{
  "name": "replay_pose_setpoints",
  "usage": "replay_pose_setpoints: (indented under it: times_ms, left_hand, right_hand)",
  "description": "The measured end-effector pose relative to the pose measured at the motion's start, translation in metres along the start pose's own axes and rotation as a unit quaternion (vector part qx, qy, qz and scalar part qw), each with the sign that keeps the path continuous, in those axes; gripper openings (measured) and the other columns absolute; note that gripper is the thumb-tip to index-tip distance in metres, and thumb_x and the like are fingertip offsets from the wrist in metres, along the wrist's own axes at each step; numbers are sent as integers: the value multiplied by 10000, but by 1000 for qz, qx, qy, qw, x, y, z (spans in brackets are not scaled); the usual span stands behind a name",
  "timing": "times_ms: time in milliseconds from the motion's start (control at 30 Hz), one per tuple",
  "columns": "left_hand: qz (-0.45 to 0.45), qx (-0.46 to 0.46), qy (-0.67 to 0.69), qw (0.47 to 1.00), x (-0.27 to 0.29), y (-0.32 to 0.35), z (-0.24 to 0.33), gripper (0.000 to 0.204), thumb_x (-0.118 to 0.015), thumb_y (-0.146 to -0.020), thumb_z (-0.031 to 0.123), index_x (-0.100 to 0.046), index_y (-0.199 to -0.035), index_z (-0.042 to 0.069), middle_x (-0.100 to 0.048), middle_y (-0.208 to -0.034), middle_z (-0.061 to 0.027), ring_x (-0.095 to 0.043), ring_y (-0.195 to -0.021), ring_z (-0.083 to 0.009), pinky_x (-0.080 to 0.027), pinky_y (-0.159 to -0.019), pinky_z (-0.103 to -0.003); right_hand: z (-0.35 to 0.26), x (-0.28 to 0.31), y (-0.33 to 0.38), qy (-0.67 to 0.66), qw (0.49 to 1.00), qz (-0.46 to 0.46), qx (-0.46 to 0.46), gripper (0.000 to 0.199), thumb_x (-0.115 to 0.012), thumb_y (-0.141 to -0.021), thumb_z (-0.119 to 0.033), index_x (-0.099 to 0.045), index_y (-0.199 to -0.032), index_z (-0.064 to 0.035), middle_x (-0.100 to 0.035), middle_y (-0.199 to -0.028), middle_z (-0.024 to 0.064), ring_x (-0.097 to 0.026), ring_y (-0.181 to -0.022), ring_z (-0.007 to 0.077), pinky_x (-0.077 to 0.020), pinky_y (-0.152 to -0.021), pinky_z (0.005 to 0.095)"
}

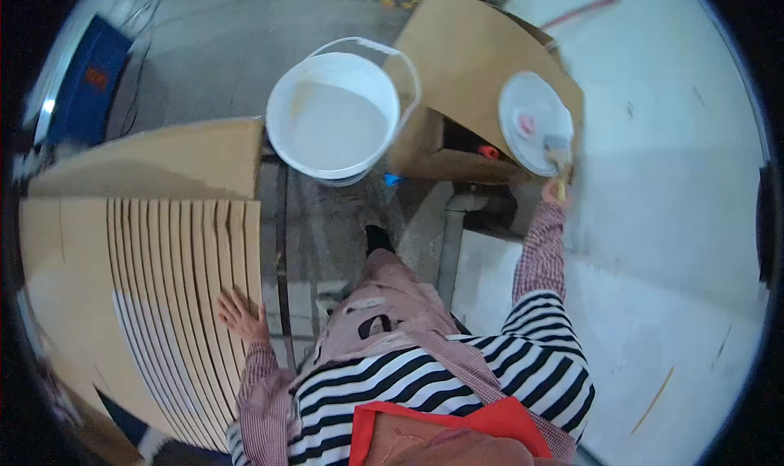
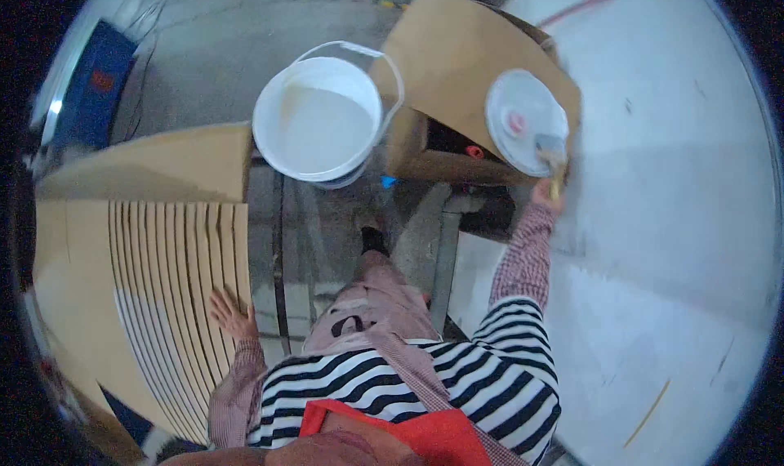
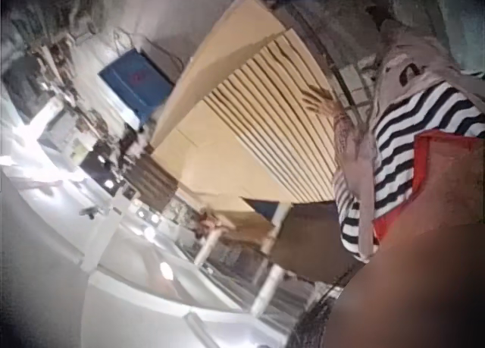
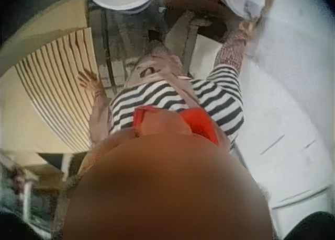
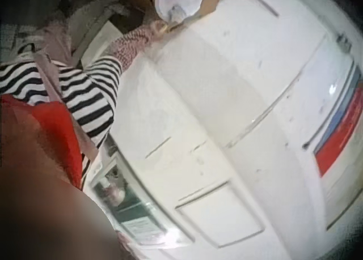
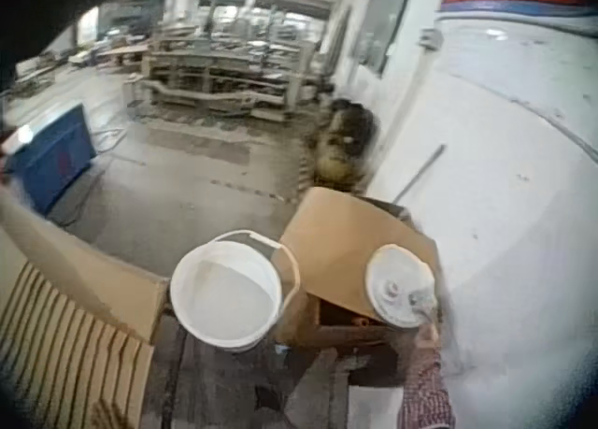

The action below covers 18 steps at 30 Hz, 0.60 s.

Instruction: Apply white adhesive to a stack of cardboard sheets using a paintbrush.

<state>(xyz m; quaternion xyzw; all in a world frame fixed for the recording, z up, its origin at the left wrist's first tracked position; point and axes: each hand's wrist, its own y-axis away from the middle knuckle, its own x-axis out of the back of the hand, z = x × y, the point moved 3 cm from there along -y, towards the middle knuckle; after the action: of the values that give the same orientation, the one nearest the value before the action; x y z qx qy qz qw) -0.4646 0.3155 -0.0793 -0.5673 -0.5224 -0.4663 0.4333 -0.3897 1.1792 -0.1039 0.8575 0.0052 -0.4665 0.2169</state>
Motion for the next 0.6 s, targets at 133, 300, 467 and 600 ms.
replay_pose_setpoints:
  times_ms: [133, 300, 467, 600]
  left_hand:
    - [-47, 78, 74, 993, 6, 3, 1, 849, -566, -776, 537, -193, -1449, 180, -94, -1517, -93, -52, -1398, -286, -45, -1115, -486]
    - [-33, 101, 133, 985, 3, 4, 0, 789, -540, -765, 581, -328, -1400, 163, -220, -1480, -135, -164, -1375, -324, -112, -1097, -500]
    - [-57, 118, 122, 984, 6, 9, 0, 898, -543, -707, 644, -248, -1430, 200, -157, -1504, -91, -98, -1392, -302, -65, -1099, -518]
    - [-47, 117, 129, 984, 9, 10, 0, 881, -495, -722, 669, -242, -1432, 213, -149, -1506, -91, -103, -1390, -302, -71, -1095, -521]
  right_hand:
    - [27, -28, -14, 123, 988, -26, -87, 416, -553, -878, -356, -488, -1096, -7, -572, -928, 113, -562, -812, 221, -503, -638, 336]
    - [68, -84, -17, 374, 906, -59, -189, 390, -546, -880, -325, -506, -1105, -9, -580, -961, 111, -568, -842, 222, -496, -681, 331]
    - [155, -145, -5, 619, 708, -178, -289, 366, -538, -883, -294, -523, -1114, -11, -588, -995, 110, -574, -872, 224, -488, -724, 327]
    - [215, -194, 27, 725, 541, -297, -306, 349, -532, -885, -269, -537, -1121, -12, -594, -1021, 108, -579, -896, 225, -482, -758, 323]
